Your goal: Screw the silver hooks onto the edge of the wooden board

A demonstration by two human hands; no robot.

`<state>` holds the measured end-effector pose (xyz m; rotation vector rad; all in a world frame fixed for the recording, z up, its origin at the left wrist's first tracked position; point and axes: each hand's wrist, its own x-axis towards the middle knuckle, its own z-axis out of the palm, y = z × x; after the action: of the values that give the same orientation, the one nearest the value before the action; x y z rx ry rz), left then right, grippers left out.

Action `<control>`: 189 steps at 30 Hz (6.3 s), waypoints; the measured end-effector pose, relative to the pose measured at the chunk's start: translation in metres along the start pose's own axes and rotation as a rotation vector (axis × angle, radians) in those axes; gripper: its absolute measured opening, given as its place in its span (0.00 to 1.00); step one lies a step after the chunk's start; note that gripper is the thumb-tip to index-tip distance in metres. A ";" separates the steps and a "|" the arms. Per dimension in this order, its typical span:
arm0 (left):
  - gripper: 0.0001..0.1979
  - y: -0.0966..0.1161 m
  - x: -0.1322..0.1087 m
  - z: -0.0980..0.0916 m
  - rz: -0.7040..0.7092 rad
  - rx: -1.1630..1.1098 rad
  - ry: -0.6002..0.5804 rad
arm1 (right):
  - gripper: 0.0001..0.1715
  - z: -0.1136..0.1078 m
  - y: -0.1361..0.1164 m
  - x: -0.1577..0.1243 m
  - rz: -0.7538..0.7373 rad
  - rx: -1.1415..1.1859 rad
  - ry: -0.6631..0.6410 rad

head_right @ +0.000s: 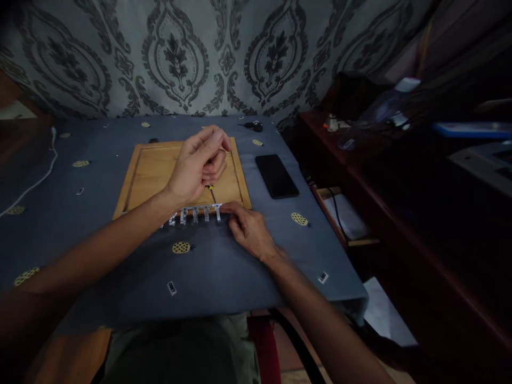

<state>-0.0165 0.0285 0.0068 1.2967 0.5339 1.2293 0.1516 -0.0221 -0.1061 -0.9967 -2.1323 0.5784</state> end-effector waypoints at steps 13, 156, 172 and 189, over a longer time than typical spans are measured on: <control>0.16 -0.008 -0.002 0.002 -0.016 -0.003 0.019 | 0.24 -0.001 -0.003 0.001 -0.004 0.010 -0.006; 0.16 -0.018 -0.011 0.009 0.201 0.140 0.096 | 0.16 0.000 -0.002 -0.002 0.097 -0.036 -0.010; 0.12 -0.022 -0.010 0.008 0.162 0.249 0.088 | 0.16 0.002 -0.001 -0.002 0.080 -0.044 0.008; 0.19 -0.023 0.000 0.014 0.203 0.238 -0.070 | 0.15 0.001 -0.003 -0.002 0.102 -0.040 -0.010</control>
<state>0.0040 0.0267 -0.0106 1.6210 0.5187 1.3100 0.1503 -0.0252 -0.1057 -1.1326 -2.1183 0.5932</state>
